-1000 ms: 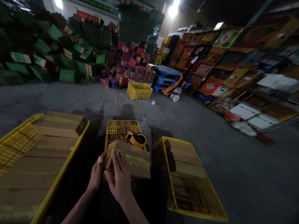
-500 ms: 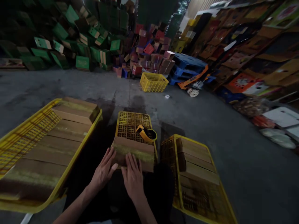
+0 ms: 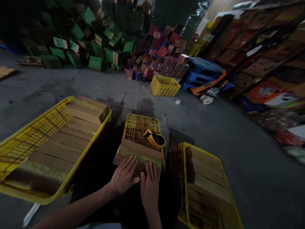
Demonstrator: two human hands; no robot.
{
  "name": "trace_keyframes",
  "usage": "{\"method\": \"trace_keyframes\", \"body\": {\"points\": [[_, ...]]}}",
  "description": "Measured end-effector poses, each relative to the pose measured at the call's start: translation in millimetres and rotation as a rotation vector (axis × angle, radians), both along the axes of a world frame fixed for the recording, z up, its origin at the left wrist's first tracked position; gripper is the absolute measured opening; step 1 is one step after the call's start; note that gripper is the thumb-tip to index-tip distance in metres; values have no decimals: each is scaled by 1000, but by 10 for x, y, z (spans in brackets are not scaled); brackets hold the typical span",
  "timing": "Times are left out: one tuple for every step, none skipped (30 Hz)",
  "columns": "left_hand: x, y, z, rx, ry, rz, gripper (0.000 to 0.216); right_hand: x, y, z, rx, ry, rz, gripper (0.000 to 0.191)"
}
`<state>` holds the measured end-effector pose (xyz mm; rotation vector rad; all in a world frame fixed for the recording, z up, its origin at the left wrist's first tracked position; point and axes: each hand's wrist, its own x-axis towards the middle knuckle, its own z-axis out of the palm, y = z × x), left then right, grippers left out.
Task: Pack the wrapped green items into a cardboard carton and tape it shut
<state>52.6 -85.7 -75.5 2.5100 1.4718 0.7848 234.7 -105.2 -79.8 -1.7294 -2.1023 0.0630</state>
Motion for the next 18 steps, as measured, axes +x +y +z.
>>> {"method": "trace_keyframes", "body": {"points": [[22, -22, 5, -6, -4, -1, 65, 5, -6, -1, 1, 1, 1, 58], [24, -39, 12, -14, -13, 2, 65, 11, -10, 0, 3, 2, 1, 58], [6, -48, 19, -23, -27, 5, 64, 18, -11, 2, 3, 2, 0, 58], [-30, -48, 28, -35, -39, 2, 62, 25, -11, 6, 4, 3, -3, 57], [-81, -41, 36, -46, -50, -2, 60, 29, -9, 11, 4, 5, -4, 57], [-144, -26, 43, -57, -58, -2, 59, 31, -6, 17, 4, 7, -5, 57], [-213, -5, 48, -67, -62, 2, 58, 31, -2, 23, 4, 11, -4, 57], [-283, 20, 51, -74, -64, 16, 57, 28, 1, 28, 5, 14, -1, 57], [-349, 47, 51, -75, -67, 38, 56, 22, 4, 33, 8, 15, 1, 57], [-405, 74, 48, -75, -68, 61, 56, 14, 6, 37, 10, 14, 2, 57], [-450, 100, 43, -72, -69, 82, 55, 4, 7, 40, 13, 10, -2, 57], [-481, 121, 35, -69, -67, 95, 55, -7, 8, 42, 16, 3, -10, 58], [-500, 137, 25, -66, -64, 104, 55, -18, 7, 43, 19, -3, -20, 58], [-510, 146, 14, -60, -62, 107, 55, -29, 6, 45, 22, -8, -30, 58], [-514, 149, 2, -54, -60, 104, 55, -38, 3, 46, 23, -10, -37, 59], [-517, 145, -9, -48, -59, 95, 54, -45, 0, 46, 24, -10, -41, 58], [-522, 136, -19, -45, -57, 83, 54, -50, -4, 47, 23, -8, -42, 58], [-531, 123, -29, -45, -52, 65, 55, -54, -7, 48, 22, -6, -42, 58]]}}
